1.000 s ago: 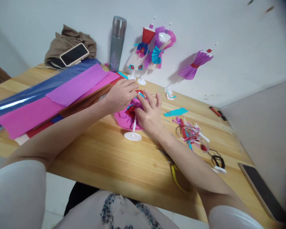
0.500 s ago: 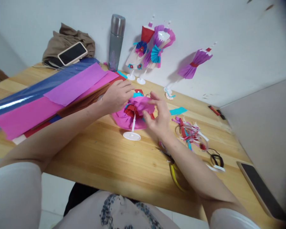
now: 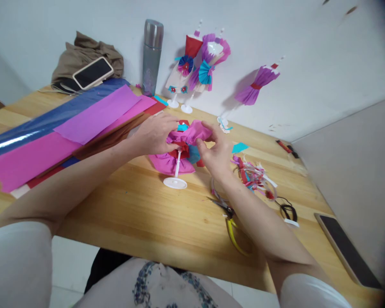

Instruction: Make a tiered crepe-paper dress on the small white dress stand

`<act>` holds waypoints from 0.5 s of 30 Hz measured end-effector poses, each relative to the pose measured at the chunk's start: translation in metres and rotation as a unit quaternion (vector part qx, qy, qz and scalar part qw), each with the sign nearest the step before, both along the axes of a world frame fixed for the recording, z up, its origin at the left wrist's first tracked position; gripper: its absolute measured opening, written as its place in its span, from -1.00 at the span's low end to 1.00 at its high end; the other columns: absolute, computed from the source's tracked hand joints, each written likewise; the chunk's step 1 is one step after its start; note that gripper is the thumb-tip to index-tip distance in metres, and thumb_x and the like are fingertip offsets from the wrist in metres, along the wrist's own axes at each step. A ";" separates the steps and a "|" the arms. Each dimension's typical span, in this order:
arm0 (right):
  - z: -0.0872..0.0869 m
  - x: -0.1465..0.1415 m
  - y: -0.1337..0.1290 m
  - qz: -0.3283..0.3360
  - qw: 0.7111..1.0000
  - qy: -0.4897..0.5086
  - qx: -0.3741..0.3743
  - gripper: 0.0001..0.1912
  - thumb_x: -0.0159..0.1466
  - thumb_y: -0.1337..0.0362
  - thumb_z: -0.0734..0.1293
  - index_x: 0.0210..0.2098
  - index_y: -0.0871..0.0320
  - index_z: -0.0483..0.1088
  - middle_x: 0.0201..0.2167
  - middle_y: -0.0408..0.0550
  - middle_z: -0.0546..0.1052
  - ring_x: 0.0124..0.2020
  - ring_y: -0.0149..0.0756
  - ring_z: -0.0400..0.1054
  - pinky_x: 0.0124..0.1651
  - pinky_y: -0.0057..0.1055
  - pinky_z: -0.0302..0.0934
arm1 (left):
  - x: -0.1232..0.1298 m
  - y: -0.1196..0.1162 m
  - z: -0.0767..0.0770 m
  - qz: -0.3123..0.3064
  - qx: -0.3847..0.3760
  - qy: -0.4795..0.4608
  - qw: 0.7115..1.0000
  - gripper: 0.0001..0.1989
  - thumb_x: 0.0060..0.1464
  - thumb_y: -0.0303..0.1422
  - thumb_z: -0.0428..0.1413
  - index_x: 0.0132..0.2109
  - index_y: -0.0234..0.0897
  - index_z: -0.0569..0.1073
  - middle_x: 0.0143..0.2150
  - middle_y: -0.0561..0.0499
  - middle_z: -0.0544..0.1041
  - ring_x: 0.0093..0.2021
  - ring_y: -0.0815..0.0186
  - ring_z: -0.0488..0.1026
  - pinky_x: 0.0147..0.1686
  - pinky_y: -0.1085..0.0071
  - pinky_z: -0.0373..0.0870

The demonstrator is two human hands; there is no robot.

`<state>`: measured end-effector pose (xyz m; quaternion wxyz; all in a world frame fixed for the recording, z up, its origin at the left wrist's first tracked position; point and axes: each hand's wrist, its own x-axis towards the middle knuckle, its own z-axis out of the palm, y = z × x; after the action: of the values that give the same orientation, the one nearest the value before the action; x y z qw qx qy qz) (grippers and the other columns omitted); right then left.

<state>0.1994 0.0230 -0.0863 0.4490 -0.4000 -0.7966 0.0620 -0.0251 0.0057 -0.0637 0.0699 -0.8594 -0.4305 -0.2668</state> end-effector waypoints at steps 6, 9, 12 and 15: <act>0.000 -0.002 0.003 0.042 0.998 -0.039 0.017 -0.51 0.31 0.25 0.29 0.22 0.06 0.33 -0.11 0.02 0.59 -0.26 -0.18 0.47 -0.11 -0.16 0.44 | 0.009 0.006 0.000 -0.016 -0.006 -0.043 0.999 -0.71 0.18 -0.21 0.21 -0.11 -0.36 0.53 0.10 -0.20 0.57 0.15 0.06 0.46 0.23 0.13 0.35; -0.003 -0.002 -0.002 0.039 0.998 -0.046 0.029 -0.34 0.32 0.10 0.33 0.35 0.11 0.15 -0.06 0.11 0.56 -0.16 -0.11 0.48 -0.09 -0.12 0.44 | 0.012 0.011 -0.002 0.003 -0.026 -0.055 0.998 -0.81 0.22 -0.33 0.15 -0.12 -0.38 0.53 0.10 -0.20 0.57 0.15 0.10 0.46 0.23 0.15 0.35; -0.006 0.000 -0.011 0.020 0.992 -0.072 0.104 -0.32 0.34 0.01 0.32 0.35 0.10 0.13 0.18 0.25 0.43 0.14 0.06 0.39 0.09 0.04 0.38 | 0.013 0.013 -0.003 0.028 -0.043 -0.070 0.996 -0.83 0.21 -0.33 0.13 -0.16 -0.37 0.53 0.01 -0.21 0.60 0.09 0.09 0.49 0.20 0.14 0.37; -0.008 0.001 -0.019 0.037 0.973 -0.131 0.186 -0.66 0.36 0.08 0.32 0.08 0.02 0.39 0.26 0.16 0.38 0.32 0.10 0.23 0.27 0.15 0.21 | 0.014 0.012 -0.001 0.043 -0.058 -0.092 0.993 -0.84 0.20 -0.35 0.11 -0.20 -0.37 0.52 -0.09 -0.21 0.62 0.00 0.08 0.52 0.10 0.16 0.43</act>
<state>0.2006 0.0042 -0.0940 0.4042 -0.2846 -0.8604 -0.1237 -0.0107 0.0175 -0.0652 -0.0086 -0.8149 -0.4861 -0.3157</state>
